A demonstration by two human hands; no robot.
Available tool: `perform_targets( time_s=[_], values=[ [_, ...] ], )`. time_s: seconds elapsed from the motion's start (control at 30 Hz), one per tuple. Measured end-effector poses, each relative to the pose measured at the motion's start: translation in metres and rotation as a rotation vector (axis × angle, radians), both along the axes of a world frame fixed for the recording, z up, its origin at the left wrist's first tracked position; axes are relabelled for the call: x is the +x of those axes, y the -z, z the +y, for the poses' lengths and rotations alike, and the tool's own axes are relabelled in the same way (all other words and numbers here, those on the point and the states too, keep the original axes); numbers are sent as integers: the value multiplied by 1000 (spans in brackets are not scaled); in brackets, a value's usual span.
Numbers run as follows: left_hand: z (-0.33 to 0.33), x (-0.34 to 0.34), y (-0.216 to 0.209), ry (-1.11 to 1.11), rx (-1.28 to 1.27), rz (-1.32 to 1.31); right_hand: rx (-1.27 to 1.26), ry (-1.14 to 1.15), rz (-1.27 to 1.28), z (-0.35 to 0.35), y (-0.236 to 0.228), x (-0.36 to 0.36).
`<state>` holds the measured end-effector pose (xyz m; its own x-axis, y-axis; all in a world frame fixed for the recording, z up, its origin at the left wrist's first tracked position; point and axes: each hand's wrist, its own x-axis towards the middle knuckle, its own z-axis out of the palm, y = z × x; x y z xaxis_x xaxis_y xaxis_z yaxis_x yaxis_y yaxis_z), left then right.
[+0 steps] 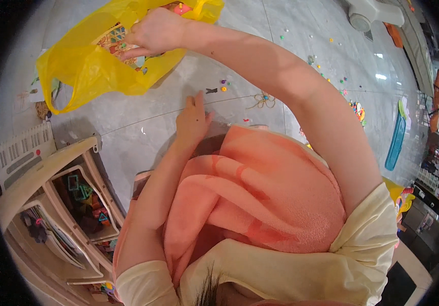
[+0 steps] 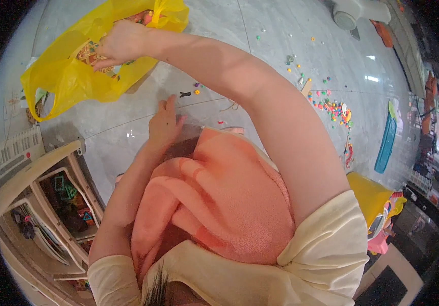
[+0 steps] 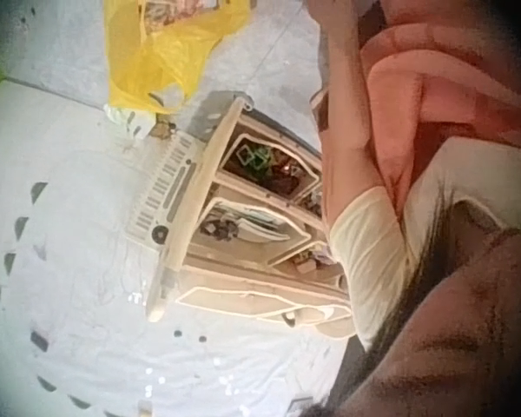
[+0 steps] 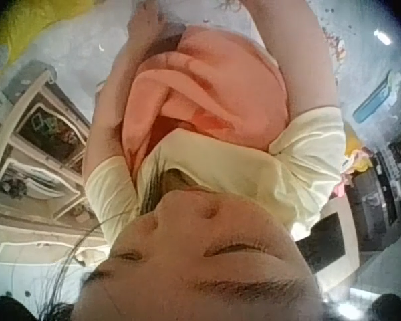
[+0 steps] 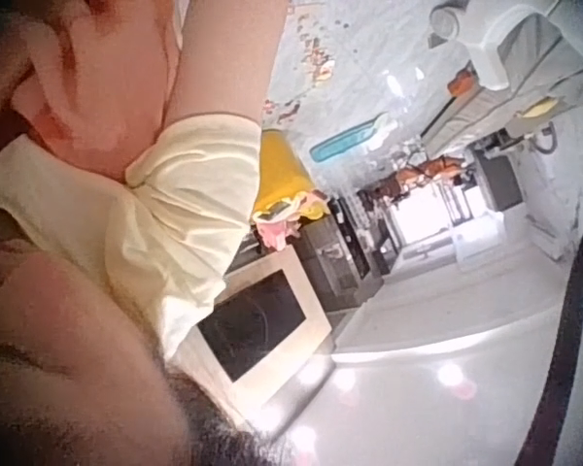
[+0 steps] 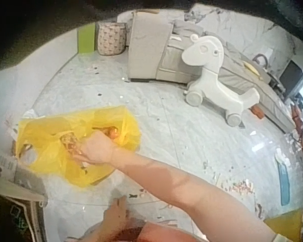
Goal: The person cleans up the floor by picking up scattered toys, beads, and small accessories and putting them into a yellow plastic bag and shelf storage bins by hand.
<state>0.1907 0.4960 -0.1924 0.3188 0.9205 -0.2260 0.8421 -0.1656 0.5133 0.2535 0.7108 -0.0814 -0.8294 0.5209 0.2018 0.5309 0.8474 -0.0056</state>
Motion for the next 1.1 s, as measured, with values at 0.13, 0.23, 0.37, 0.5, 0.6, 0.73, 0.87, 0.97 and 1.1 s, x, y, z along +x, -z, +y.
perform_targets(
  time_s=[0.13, 0.23, 0.37, 0.5, 0.6, 0.73, 0.87, 0.97, 1.1],
  values=[
    [26, 32, 14, -4, -29, 94, 212, -358, 321, 18, 22, 28],
    [37, 36, 20, 26, -24, 110, 207, -443, 366, -18, 18, 46],
    [41, 39, 62, 182, 34, 93, -134, 7, 575, -99, 68, 123],
    [48, 62, 38, 90, -10, 52, -401, 402, 404, -161, 127, 184],
    [48, 52, 42, 92, -2, 51, -435, 379, 301, -174, 147, 184],
    [45, 45, 52, 128, 140, 11, -462, 298, 257, -172, 156, 182],
    [44, 46, 51, 184, 110, 98, -410, 238, 266, -162, 164, 181],
    [40, 43, 53, 37, 14, 69, -403, 262, 266, -161, 163, 171],
    [33, 29, 55, -126, 34, -62, -477, 383, 312, -169, 156, 150]
  ],
)
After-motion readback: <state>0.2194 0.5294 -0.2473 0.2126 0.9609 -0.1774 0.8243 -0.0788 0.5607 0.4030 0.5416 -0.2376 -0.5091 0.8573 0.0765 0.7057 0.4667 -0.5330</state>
